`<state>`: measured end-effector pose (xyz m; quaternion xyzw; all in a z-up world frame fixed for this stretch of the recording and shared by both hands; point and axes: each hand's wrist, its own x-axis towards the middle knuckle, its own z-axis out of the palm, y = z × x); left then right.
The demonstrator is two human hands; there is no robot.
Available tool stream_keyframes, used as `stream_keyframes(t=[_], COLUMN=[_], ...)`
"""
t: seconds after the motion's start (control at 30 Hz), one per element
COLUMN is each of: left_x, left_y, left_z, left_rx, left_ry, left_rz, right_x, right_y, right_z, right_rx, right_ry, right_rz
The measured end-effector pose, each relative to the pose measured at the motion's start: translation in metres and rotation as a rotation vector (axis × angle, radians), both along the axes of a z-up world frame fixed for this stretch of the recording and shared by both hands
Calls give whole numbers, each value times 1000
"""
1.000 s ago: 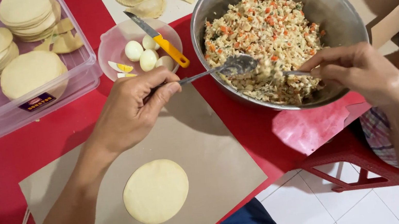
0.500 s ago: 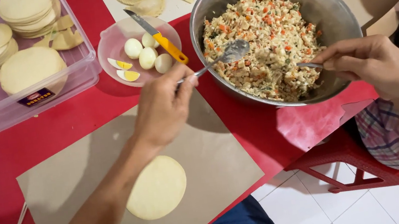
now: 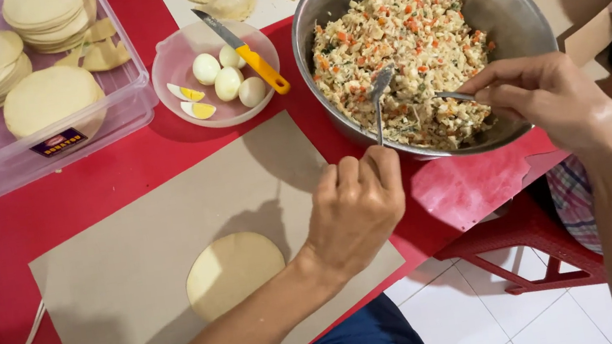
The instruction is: Filling dough wrappers with a vegetable and meat mixture and egg slices, then folding and sealing them to create pastries.
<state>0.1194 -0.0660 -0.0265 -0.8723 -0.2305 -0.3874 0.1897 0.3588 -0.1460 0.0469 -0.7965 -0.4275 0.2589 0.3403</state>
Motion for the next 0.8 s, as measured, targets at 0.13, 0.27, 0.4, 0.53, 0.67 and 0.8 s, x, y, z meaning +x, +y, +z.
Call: stream_keyframes(t=[0.13,0.27,0.4,0.53,0.67,0.8], left_x=[3,-2,-5,-19,-54,-114], left_y=[8,29,49,58,65,54], left_z=[-7,-6,-8,2,6,32], left_rx=[63,19,-380,-565,-633,-530], left_ry=[13,-11,-91,-163,-177,-291], left_rz=[38,71,-146,-225,-236,-302], right_x=[0,-13,5,7,3,-11], right_y=[-2,-7,-13,-17,-19,-15], right_z=[-2,14,6,9,9,8], right_rx=[30,-7,84,52,100,89], right_ry=[31,-23,-49,-145,-105,-147], right_rz=[-12,-149,-67,-52,-4,80])
